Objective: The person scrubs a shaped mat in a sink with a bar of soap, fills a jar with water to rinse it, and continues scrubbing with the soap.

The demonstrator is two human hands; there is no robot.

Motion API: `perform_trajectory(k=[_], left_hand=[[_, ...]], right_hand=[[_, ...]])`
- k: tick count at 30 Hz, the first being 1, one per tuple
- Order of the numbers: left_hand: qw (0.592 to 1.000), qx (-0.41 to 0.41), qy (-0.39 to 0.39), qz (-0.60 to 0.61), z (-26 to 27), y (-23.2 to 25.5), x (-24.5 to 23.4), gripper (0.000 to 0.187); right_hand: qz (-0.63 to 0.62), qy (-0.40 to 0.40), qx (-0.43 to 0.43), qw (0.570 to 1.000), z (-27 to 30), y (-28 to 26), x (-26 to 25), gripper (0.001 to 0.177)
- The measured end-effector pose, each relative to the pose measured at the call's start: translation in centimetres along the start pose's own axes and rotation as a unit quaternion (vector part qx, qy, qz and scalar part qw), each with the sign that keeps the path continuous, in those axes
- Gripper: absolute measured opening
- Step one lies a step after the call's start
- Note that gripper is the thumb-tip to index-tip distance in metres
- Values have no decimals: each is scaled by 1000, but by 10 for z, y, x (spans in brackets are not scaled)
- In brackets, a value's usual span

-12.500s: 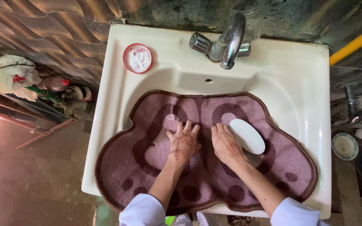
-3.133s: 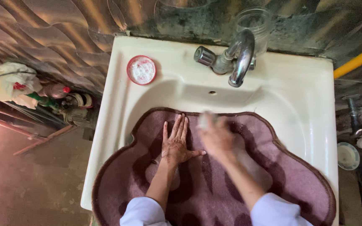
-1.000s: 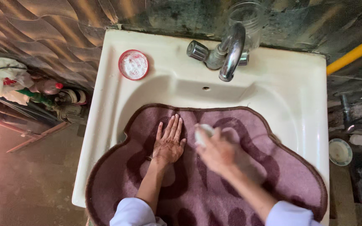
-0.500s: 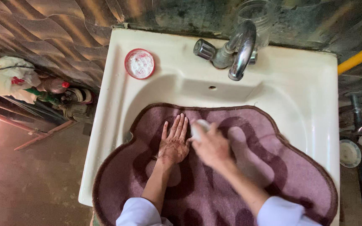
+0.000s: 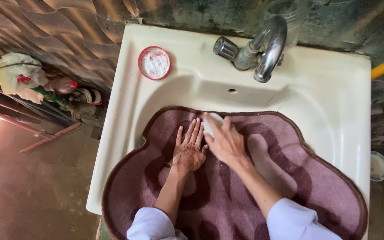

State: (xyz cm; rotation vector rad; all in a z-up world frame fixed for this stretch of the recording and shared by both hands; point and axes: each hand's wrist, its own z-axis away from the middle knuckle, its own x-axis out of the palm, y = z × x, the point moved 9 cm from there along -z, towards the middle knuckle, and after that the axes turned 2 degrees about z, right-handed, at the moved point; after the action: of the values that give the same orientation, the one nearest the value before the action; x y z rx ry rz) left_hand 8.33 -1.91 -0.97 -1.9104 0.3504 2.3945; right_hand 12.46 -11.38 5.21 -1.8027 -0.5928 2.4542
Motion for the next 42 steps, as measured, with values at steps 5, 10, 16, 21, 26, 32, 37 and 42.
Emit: perform_trajectory(k=[5,10,16,21,26,32,37,42], left_hand=[[999,-2,3,38,-2,-2,5,75],[1000,4,20,11,0,0,-8,75],[999,-5,28,18,0,1,-2,76],[999,-7,33,40,1,1,-3,78],[998,-17,-42,-40,-1,3,3,75],[998,-20,-7,67,-1,0,-1,77],[998,-19,1,61,-3,1,-6,76],[998,-22,-39,37,-3,3,-6,74]], right_hand=[[70,-2,95,993,-7,59,-21,64],[48,16,89,995,-11,31,-10,62],[48,46,33,997,-15,36,-8,60],[79,64,93,990,-11,53,-33,61],[29,10,32,999,21,1,-4,60],[106,19,115,988,10,72,-43,61],[37,-28,184,982,17,77,-45,60],[39,-58,54,996,44,17,1,62]])
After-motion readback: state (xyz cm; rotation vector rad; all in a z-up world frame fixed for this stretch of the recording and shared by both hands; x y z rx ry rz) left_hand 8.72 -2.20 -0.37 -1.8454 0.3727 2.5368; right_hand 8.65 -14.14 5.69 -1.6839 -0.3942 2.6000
